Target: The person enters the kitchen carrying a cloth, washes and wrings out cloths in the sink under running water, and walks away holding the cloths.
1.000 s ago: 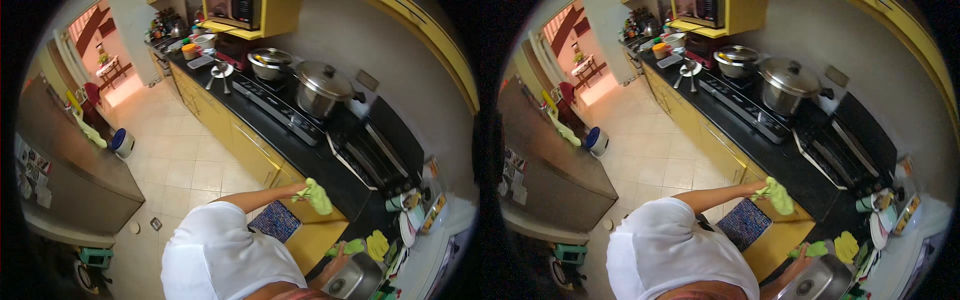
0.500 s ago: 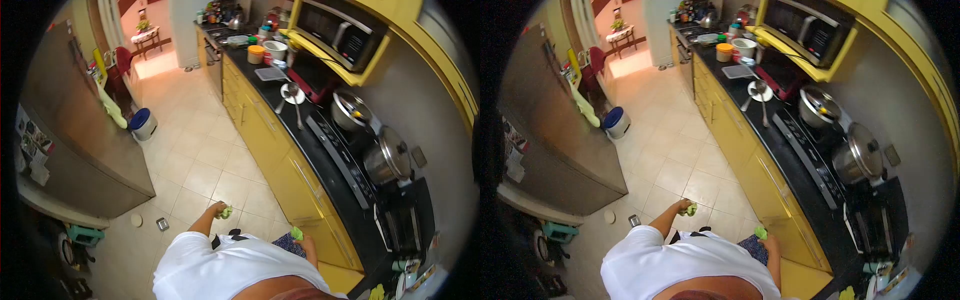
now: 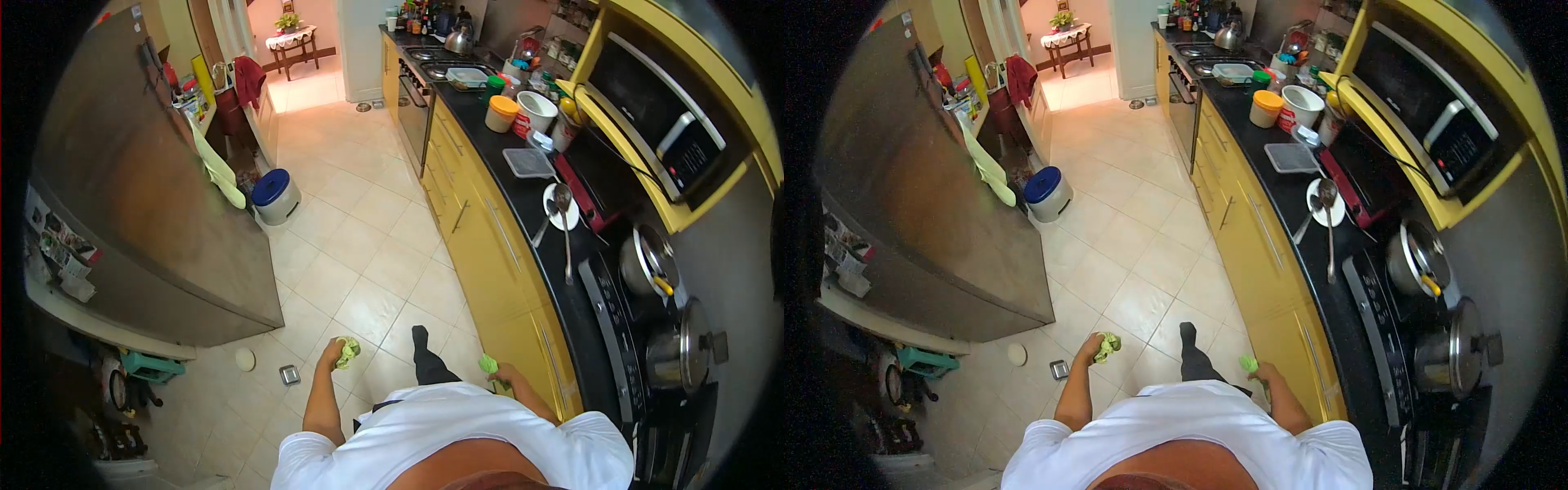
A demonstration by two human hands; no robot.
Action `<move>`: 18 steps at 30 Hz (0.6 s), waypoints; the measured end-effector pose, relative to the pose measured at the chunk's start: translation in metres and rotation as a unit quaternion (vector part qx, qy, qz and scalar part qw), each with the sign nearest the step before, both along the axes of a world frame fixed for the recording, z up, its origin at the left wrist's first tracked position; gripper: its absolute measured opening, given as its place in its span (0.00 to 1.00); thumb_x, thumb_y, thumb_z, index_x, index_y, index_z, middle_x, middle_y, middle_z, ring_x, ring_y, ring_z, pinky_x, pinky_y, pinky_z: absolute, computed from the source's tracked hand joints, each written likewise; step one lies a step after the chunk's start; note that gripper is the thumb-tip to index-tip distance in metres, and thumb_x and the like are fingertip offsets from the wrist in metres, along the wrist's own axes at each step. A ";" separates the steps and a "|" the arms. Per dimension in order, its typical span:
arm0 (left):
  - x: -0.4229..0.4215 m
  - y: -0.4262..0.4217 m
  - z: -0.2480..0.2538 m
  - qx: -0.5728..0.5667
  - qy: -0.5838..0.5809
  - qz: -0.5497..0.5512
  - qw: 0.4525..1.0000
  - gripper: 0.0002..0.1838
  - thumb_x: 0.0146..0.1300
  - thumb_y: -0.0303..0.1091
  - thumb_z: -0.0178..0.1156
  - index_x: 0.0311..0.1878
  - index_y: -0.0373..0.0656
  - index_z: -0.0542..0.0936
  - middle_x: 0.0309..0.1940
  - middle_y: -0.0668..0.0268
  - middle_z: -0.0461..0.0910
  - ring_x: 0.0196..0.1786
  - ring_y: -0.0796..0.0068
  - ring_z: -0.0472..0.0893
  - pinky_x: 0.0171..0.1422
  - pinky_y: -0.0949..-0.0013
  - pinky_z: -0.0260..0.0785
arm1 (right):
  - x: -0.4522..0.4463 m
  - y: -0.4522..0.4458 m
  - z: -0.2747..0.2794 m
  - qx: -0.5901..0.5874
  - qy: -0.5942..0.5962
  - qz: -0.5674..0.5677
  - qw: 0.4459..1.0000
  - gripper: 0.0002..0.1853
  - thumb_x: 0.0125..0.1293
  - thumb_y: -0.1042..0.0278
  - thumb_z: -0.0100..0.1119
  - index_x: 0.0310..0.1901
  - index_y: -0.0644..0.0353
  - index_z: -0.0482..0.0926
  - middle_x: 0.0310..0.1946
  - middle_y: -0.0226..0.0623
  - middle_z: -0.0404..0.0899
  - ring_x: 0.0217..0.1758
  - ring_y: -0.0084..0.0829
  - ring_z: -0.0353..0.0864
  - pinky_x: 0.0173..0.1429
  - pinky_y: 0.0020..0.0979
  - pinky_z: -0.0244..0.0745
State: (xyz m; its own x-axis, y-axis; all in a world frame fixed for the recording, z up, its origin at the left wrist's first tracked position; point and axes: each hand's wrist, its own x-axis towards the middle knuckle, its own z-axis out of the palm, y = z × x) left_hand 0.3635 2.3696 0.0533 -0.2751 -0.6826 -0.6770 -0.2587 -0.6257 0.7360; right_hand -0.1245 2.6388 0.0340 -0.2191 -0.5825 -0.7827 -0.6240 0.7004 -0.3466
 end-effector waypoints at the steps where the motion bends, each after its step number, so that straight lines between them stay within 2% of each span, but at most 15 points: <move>1: 0.003 -0.008 -0.011 -0.010 -0.011 0.031 0.999 0.16 0.57 0.38 0.47 0.42 0.37 0.76 0.29 0.59 0.78 0.27 0.68 0.78 0.25 0.63 0.71 | -0.005 -0.027 0.002 0.015 -0.006 -0.002 1.000 0.30 0.38 0.51 0.73 0.44 0.58 0.78 0.40 0.45 0.80 0.41 0.40 0.80 0.46 0.38 0.73; 4: 0.037 -0.039 -0.057 -0.057 -0.031 -0.044 0.997 0.22 0.55 0.40 0.47 0.50 0.35 0.70 0.38 0.53 0.77 0.33 0.63 0.79 0.29 0.59 0.73 | -0.020 -0.114 0.003 -0.053 0.033 0.114 0.992 0.30 0.38 0.49 0.71 0.44 0.56 0.79 0.40 0.45 0.80 0.41 0.41 0.79 0.47 0.39 0.73; 6: 0.036 -0.040 -0.029 0.054 -0.164 0.037 0.984 0.28 0.53 0.42 0.49 0.55 0.35 0.64 0.42 0.50 0.75 0.35 0.59 0.79 0.31 0.58 0.74 | -0.033 -0.178 0.002 -0.018 0.028 0.165 0.986 0.29 0.38 0.49 0.71 0.43 0.56 0.79 0.39 0.45 0.80 0.42 0.42 0.79 0.47 0.40 0.73; 7: 0.052 -0.040 -0.050 0.064 -0.174 0.008 0.983 0.29 0.53 0.43 0.49 0.56 0.35 0.64 0.41 0.50 0.76 0.34 0.58 0.79 0.32 0.58 0.74 | -0.035 -0.206 0.002 0.002 0.024 0.191 0.981 0.29 0.38 0.48 0.70 0.42 0.57 0.79 0.39 0.45 0.80 0.42 0.43 0.79 0.47 0.40 0.73; 8: 0.064 -0.047 -0.070 0.071 -0.182 -0.021 0.980 0.31 0.52 0.44 0.50 0.57 0.36 0.63 0.40 0.50 0.76 0.34 0.57 0.79 0.32 0.57 0.74 | -0.035 -0.236 0.007 -0.030 0.024 0.215 0.976 0.29 0.39 0.49 0.70 0.43 0.57 0.78 0.38 0.46 0.80 0.41 0.44 0.79 0.45 0.40 0.73; 10: 0.051 -0.038 -0.045 0.022 -0.205 0.045 0.977 0.28 0.54 0.44 0.48 0.55 0.36 0.64 0.38 0.51 0.76 0.32 0.58 0.79 0.31 0.58 0.74 | -0.035 -0.295 0.014 -0.066 0.039 0.235 0.969 0.28 0.40 0.50 0.70 0.42 0.58 0.78 0.36 0.47 0.80 0.39 0.45 0.79 0.44 0.40 0.73; 12: 0.052 -0.027 -0.042 0.036 -0.185 0.093 0.978 0.23 0.57 0.44 0.47 0.51 0.37 0.68 0.35 0.53 0.77 0.31 0.61 0.79 0.30 0.59 0.73 | -0.031 -0.343 0.009 -0.069 0.061 0.229 0.969 0.27 0.40 0.49 0.70 0.40 0.59 0.78 0.34 0.48 0.80 0.39 0.45 0.79 0.44 0.40 0.73; 13: 0.056 -0.025 -0.053 0.067 -0.150 0.111 0.980 0.21 0.59 0.43 0.45 0.49 0.38 0.71 0.33 0.54 0.77 0.30 0.63 0.78 0.29 0.59 0.73 | -0.028 -0.368 0.008 -0.062 0.055 0.262 0.962 0.27 0.40 0.49 0.69 0.39 0.60 0.78 0.34 0.48 0.80 0.39 0.45 0.79 0.44 0.41 0.72; 15: 0.051 -0.021 -0.034 0.038 -0.168 0.012 0.985 0.18 0.62 0.43 0.44 0.43 0.39 0.75 0.29 0.57 0.77 0.29 0.66 0.78 0.28 0.59 0.72 | -0.020 -0.423 0.003 -0.052 0.045 0.327 0.943 0.27 0.41 0.48 0.69 0.38 0.61 0.78 0.34 0.48 0.80 0.39 0.45 0.78 0.44 0.41 0.72; 18: 0.050 -0.032 -0.020 0.035 -0.144 -0.033 0.988 0.17 0.62 0.42 0.45 0.40 0.40 0.76 0.28 0.59 0.78 0.28 0.68 0.78 0.28 0.60 0.71 | 0.001 -0.494 0.004 -0.088 0.038 0.301 0.949 0.28 0.40 0.46 0.69 0.37 0.61 0.78 0.36 0.48 0.79 0.41 0.45 0.78 0.46 0.41 0.72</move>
State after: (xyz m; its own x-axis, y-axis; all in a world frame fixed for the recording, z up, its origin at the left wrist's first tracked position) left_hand 0.4132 2.3379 0.0330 -0.1065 -0.6182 -0.7788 -0.4937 -0.6470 0.5811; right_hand -0.1232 2.1444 0.0379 0.1429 -0.7405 -0.6567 -0.9200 0.1453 -0.3641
